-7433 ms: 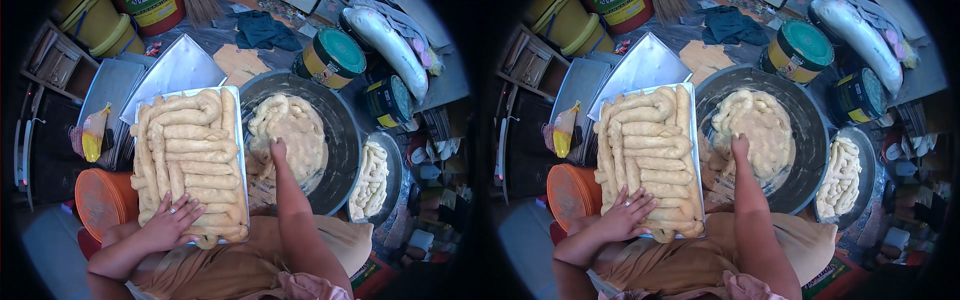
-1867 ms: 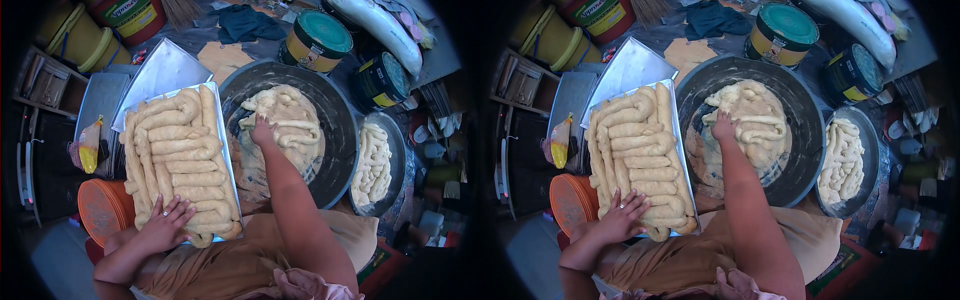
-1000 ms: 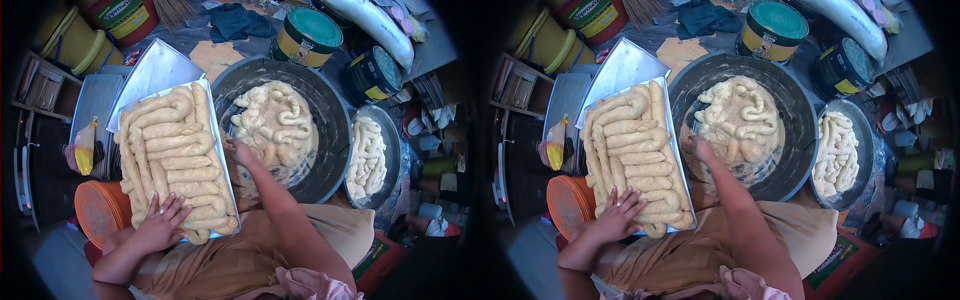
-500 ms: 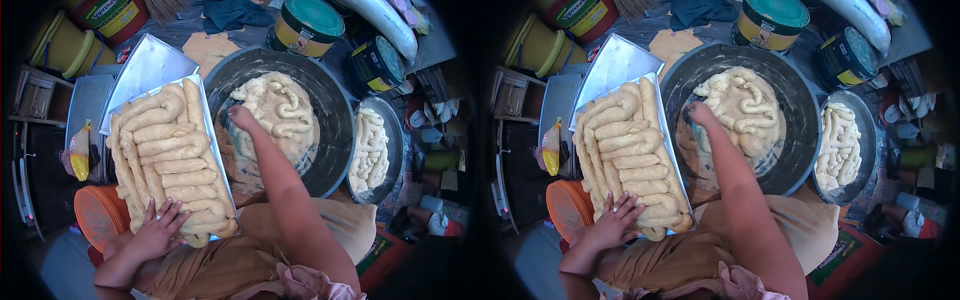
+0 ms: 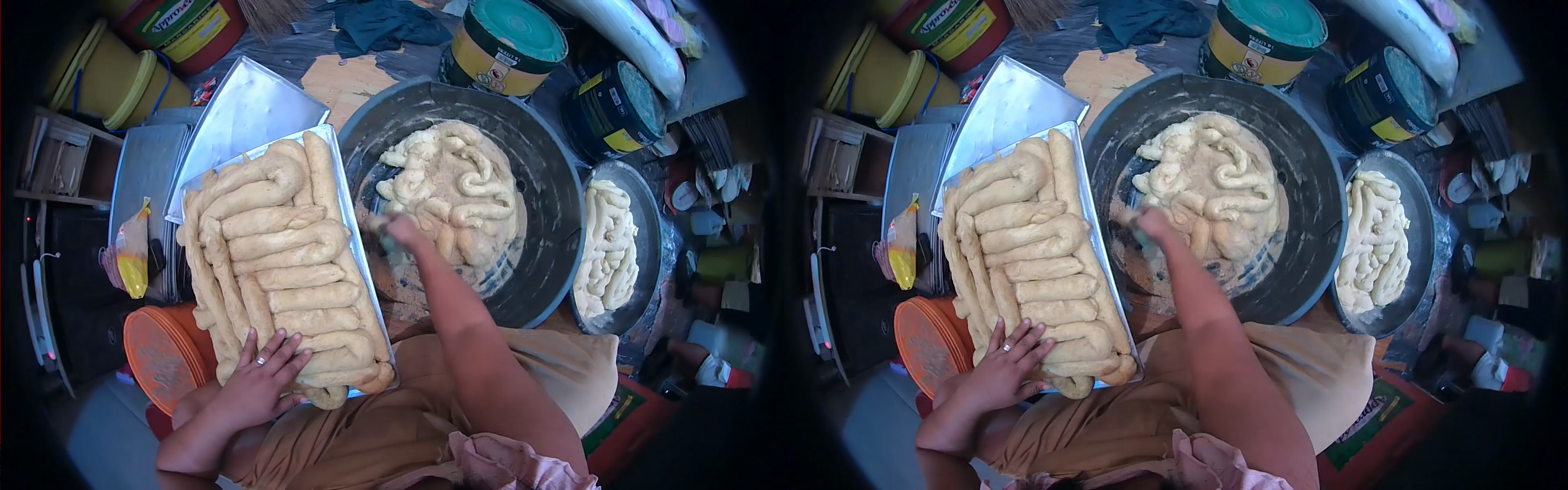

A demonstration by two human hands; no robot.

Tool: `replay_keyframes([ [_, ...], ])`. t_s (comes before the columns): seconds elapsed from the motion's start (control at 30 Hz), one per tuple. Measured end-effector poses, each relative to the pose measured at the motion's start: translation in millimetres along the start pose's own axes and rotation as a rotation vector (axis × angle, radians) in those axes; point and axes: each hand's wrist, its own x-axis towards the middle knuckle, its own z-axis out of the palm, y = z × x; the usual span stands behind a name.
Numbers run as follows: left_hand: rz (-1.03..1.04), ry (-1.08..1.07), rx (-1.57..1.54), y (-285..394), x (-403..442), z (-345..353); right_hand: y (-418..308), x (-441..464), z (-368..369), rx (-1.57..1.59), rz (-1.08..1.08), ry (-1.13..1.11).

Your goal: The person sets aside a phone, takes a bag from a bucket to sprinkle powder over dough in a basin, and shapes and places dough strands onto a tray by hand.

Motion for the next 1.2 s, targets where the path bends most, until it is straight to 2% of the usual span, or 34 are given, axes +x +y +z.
replay_keyframes([
  [0.03, 0.001, 0.004, 0.000, 0, 0, 0, -17, -7, -28, 0.290, 0.120, 0.071],
  [0.1, 0.003, 0.009, 0.005, 1, -1, 0, -15, 5, -58, 0.669, 0.016, 0.351],
  [0.17, -0.003, 0.006, -0.003, 1, -1, 0, -15, 13, -70, 0.736, -0.086, 0.660],
  [0.23, -0.003, 0.001, -0.004, 2, 0, -1, -36, 8, -59, 0.093, -0.233, 1.128],
  [0.3, -0.003, -0.002, -0.001, 2, 0, -1, -63, -2, -43, -0.182, -0.395, 1.081],
  [0.33, -0.003, -0.004, 0.002, 2, 1, -2, -69, -10, -28, -0.112, -0.481, 0.829],
  [0.4, -0.003, -0.006, 0.009, 2, 1, -2, -51, 2, 17, -0.097, -0.514, 0.364],
  [0.43, -0.008, -0.009, 0.003, 2, 2, -3, -10, 35, 64, 0.061, -0.432, 0.189],
  [0.5, -0.012, -0.016, -0.008, 1, 2, -3, 20, 31, 99, 0.182, -0.371, 0.034],
  [0.53, -0.009, -0.011, -0.011, 1, 2, -2, 16, 2, 100, 0.148, -0.397, 0.052],
  [0.63, -0.007, -0.002, -0.015, 0, 1, -1, 46, -42, 92, -0.284, -0.626, 0.038],
  [0.83, -0.008, 0.001, -0.014, 0, 1, -1, 77, -75, 72, -0.696, -0.765, -0.152],
  [0.93, -0.014, 0.001, -0.024, 1, 2, -3, 102, -88, 61, -0.732, -0.916, -0.174],
  [1.03, -0.017, 0.000, -0.027, 1, 3, -4, 121, -110, 30, -0.868, -0.972, -0.263],
  [1.13, -0.019, -0.007, -0.021, 1, 3, -2, 131, -137, -13, -0.974, -0.742, -0.324],
  [1.2, -0.021, -0.018, -0.006, 1, 2, 0, 125, -147, -40, -0.976, -0.494, -0.262],
])
